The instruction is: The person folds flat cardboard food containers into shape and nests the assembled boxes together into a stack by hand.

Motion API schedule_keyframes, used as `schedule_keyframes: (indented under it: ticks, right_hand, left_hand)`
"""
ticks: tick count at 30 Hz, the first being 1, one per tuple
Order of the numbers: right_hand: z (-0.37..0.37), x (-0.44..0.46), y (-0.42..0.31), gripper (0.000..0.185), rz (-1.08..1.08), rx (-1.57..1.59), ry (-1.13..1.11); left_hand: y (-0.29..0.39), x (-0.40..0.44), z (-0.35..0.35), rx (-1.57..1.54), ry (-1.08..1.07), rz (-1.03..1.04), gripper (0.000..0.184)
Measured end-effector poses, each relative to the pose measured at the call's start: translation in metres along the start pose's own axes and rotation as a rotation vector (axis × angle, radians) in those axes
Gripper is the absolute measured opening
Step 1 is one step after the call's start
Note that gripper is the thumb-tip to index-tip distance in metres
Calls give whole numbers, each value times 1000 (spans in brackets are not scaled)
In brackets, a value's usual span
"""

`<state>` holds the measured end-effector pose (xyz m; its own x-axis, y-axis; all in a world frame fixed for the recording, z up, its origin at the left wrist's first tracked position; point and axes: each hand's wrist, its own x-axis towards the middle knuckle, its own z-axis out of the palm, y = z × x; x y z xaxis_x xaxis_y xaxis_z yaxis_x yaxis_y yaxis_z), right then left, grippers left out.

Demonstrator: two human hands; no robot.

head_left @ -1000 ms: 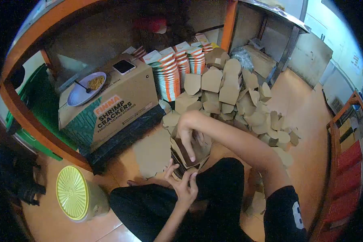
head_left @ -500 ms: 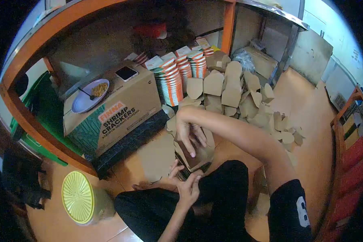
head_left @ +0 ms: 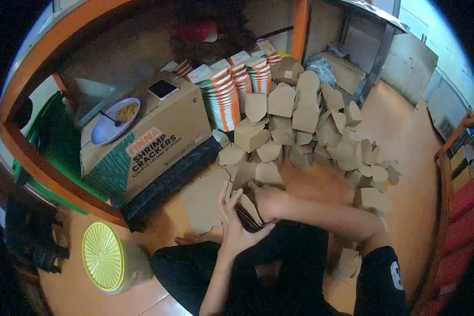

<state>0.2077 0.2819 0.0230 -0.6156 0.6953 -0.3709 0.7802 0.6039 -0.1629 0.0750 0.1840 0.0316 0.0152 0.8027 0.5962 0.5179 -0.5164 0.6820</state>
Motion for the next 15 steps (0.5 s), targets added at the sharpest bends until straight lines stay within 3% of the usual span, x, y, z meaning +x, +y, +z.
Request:
schedule_keyframes:
  ticks: [1,5,6,8,10,11,15]
  right_hand:
    - [-28,-28,-20,75,215,251,73]
    - [-12,-29,-25,80,277,304,74]
    - [-7,-22,-24,80,279,346,80]
    - [-2,-16,-12,78,111,240,21]
    - [-45,-33,-8,74,-219,-43,-116]
    - [-42,-29,3,70,-280,-5,-40]
    - [-32,-7,-16,61,-149,-113,-258]
  left_hand:
    - [-5,2,3,-34,-21,-2,107]
    - [5,10,-1,-38,-202,-129,107]
    - [3,9,0,-37,-166,-108,104]
    - [-7,-1,7,-37,-88,-67,100]
    - [-21,-9,12,-27,-55,-120,99]
    - [-22,-14,14,-29,-40,-159,100]
    - [-20,-20,21,22,19,-265,110]
